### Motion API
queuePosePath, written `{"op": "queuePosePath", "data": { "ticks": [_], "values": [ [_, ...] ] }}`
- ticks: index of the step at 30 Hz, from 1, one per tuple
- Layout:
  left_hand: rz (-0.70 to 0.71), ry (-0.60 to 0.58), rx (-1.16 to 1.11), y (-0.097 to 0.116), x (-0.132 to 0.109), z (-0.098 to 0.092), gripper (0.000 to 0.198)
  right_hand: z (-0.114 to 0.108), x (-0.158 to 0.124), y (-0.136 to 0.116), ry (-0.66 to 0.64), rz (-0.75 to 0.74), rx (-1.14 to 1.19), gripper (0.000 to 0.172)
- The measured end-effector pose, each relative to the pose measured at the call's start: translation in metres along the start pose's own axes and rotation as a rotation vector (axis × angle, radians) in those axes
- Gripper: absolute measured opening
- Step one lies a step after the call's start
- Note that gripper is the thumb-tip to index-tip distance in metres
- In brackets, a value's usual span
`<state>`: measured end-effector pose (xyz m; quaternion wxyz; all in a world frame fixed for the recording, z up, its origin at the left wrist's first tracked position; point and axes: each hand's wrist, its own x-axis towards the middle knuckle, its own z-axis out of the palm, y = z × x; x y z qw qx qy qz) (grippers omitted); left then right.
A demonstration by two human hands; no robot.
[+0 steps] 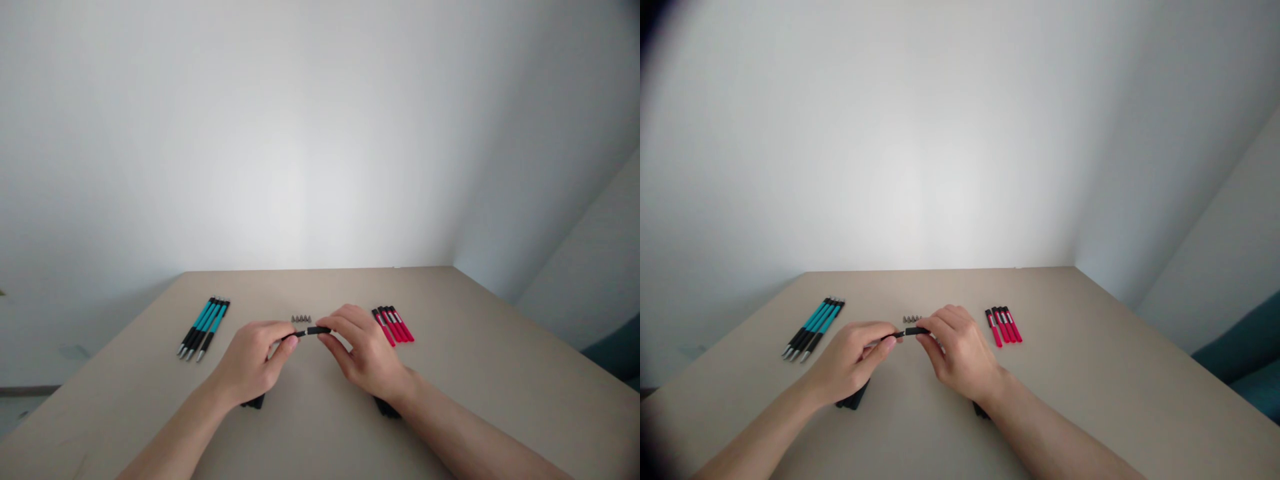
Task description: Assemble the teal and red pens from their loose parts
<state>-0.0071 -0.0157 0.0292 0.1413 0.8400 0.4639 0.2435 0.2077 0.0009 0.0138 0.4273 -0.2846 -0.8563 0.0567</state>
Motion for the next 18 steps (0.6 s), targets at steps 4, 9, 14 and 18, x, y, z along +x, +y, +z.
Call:
{"op": "queuePosePath", "data": {
  "ticks": [4, 9, 14, 18],
  "values": [
    [0.004, -0.027, 0.023, 0.0002, 0.0002, 0.0, 0.034, -0.0002, 0.0011, 0.0006, -0.01, -0.009, -0.008, 0.014],
    [-0.008, -0.051, 0.049, -0.0019, 0.0001, 0.0018, 0.03, -0.0006, 0.0012, 0.0023, -0.027, -0.022, -0.032, 0.013],
    [-0.012, -0.046, 0.073, -0.0031, -0.0001, 0.0028, 0.03, -0.0009, 0.0003, 0.0017, -0.019, -0.005, -0.048, 0.012],
    [-0.016, -0.058, 0.084, -0.0014, 0.0003, 0.0021, 0.03, 0.0004, 0.0002, 0.0012, -0.036, 0.002, -0.046, 0.012]
  ]
}}
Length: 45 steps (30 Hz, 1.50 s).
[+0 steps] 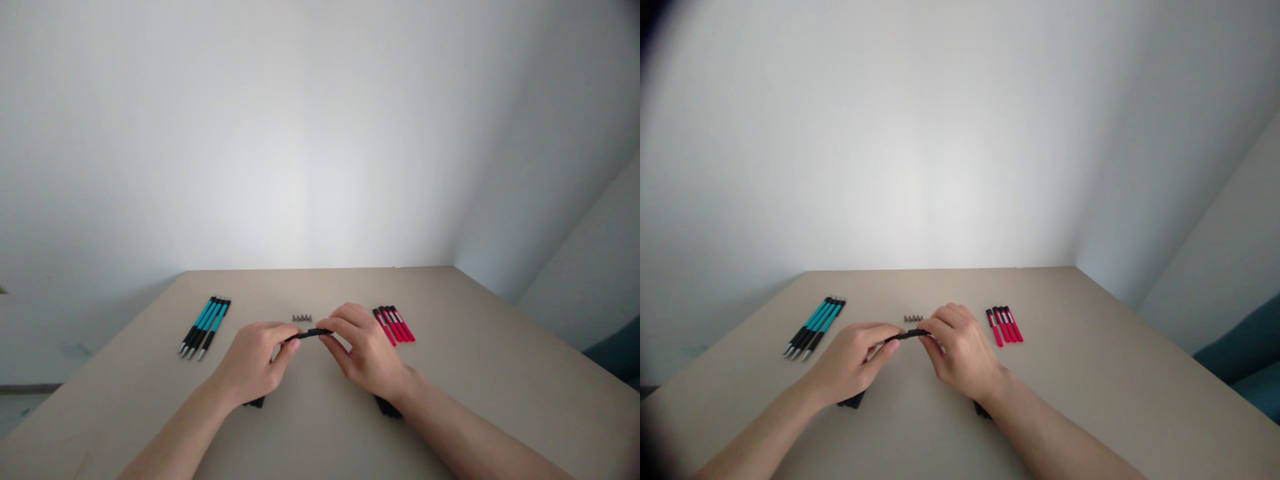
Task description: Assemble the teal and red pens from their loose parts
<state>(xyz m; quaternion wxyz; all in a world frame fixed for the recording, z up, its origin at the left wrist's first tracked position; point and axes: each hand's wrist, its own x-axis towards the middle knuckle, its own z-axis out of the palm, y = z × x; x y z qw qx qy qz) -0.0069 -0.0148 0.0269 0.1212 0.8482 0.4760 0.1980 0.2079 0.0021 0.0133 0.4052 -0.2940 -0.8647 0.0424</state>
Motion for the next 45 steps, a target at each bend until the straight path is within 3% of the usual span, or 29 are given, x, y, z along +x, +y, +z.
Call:
{"op": "queuePosePath", "data": {
  "ticks": [20, 30, 36, 45],
  "values": [
    [-0.012, -0.042, 0.032, 0.0017, 0.0015, 0.0, 0.028, 0.0019, -0.0005, -0.0001, -0.056, 0.036, 0.017, 0.009],
    [0.005, -0.05, -0.083, 0.0045, 0.0013, 0.0016, 0.027, 0.0033, 0.0032, -0.0027, -0.116, -0.019, 0.039, 0.012],
    [-0.027, -0.027, -0.07, 0.0057, 0.0027, 0.0013, 0.025, 0.0018, 0.0011, -0.0025, -0.011, 0.111, 0.098, 0.022],
    [0.013, -0.036, -0.109, 0.0077, 0.0012, 0.0001, 0.025, 0.0048, -0.001, -0.0008, -0.022, 0.115, 0.137, 0.011]
  ]
}}
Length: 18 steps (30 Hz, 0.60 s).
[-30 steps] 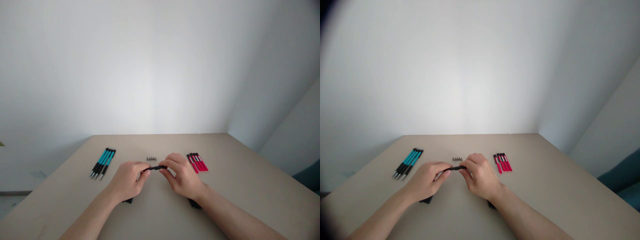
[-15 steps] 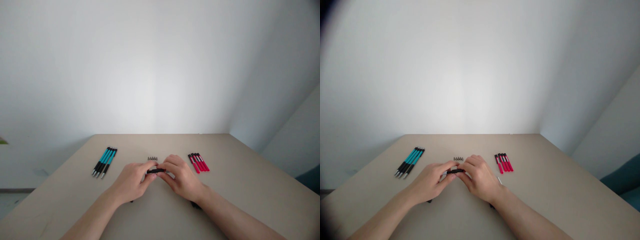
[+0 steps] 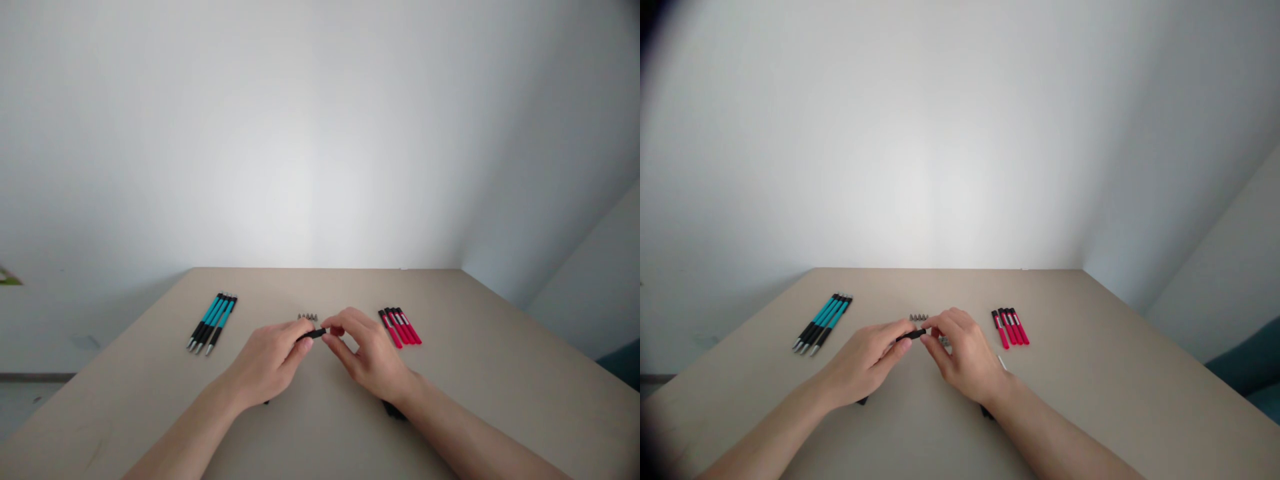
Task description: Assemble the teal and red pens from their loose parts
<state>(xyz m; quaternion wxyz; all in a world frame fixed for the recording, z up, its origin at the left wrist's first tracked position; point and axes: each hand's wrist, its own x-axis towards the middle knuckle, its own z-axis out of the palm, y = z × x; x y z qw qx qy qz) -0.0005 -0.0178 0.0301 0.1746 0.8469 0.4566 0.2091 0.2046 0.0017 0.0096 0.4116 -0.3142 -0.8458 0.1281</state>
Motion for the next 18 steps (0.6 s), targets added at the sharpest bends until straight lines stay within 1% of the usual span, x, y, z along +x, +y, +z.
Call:
{"op": "queuePosePath", "data": {
  "ticks": [5, 14, 18],
  "values": [
    [-0.003, 0.013, -0.014, -0.0003, 0.0005, 0.0013, 0.016, -0.0011, 0.0016, -0.0023, -0.016, 0.0, 0.028, 0.01],
    [0.037, 0.034, 0.007, -0.0034, 0.0003, 0.0033, 0.018, -0.0007, 0.0021, -0.0035, -0.04, -0.021, 0.031, 0.011],
    [0.038, 0.021, 0.01, -0.0025, -0.0004, 0.0025, 0.013, -0.0007, 0.0016, -0.0025, -0.056, -0.026, 0.029, 0.009]
  ]
}}
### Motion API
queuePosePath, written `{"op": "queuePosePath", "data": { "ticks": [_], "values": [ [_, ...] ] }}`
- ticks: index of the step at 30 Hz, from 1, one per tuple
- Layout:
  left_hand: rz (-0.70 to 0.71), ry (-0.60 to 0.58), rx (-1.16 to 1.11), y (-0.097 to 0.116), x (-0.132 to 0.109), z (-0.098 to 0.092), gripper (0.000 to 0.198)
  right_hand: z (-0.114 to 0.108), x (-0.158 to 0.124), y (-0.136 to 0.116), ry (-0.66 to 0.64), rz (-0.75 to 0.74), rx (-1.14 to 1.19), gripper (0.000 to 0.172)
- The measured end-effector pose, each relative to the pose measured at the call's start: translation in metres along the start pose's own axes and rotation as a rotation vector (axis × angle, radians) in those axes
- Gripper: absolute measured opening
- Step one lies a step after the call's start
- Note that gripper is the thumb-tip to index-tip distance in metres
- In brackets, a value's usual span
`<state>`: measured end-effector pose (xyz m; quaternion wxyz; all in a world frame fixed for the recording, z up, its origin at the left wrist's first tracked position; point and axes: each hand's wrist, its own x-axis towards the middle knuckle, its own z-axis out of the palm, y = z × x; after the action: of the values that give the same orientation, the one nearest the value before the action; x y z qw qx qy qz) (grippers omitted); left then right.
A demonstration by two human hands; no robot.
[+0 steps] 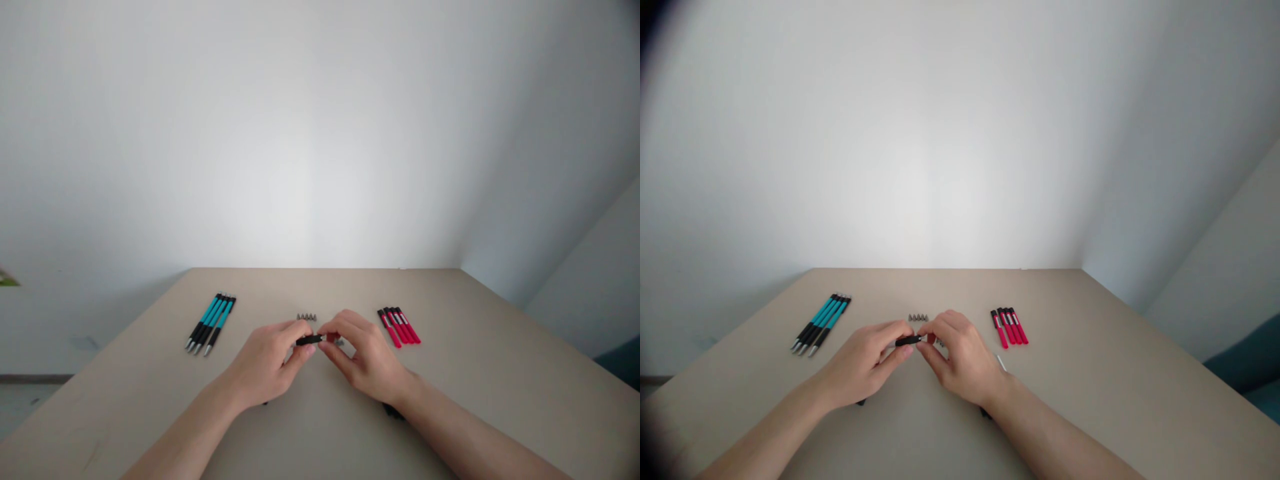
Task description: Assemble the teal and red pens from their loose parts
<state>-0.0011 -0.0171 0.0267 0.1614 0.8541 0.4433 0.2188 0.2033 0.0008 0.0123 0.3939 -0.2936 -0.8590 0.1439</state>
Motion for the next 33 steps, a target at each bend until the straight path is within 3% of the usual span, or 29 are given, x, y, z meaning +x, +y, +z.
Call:
{"op": "queuePosePath", "data": {
  "ticks": [4, 33],
  "values": [
    [-0.009, -0.013, 0.022, 0.0016, -0.0002, -0.0005, 0.006, 0.0006, 0.0002, 0.0006, -0.013, -0.01, 0.006, 0.007],
    [-0.023, -0.009, 0.004, 0.0059, -0.0012, -0.0017, 0.009, -0.0005, 0.0019, -0.0016, -0.016, -0.045, -0.043, 0.011]
  ]
}}
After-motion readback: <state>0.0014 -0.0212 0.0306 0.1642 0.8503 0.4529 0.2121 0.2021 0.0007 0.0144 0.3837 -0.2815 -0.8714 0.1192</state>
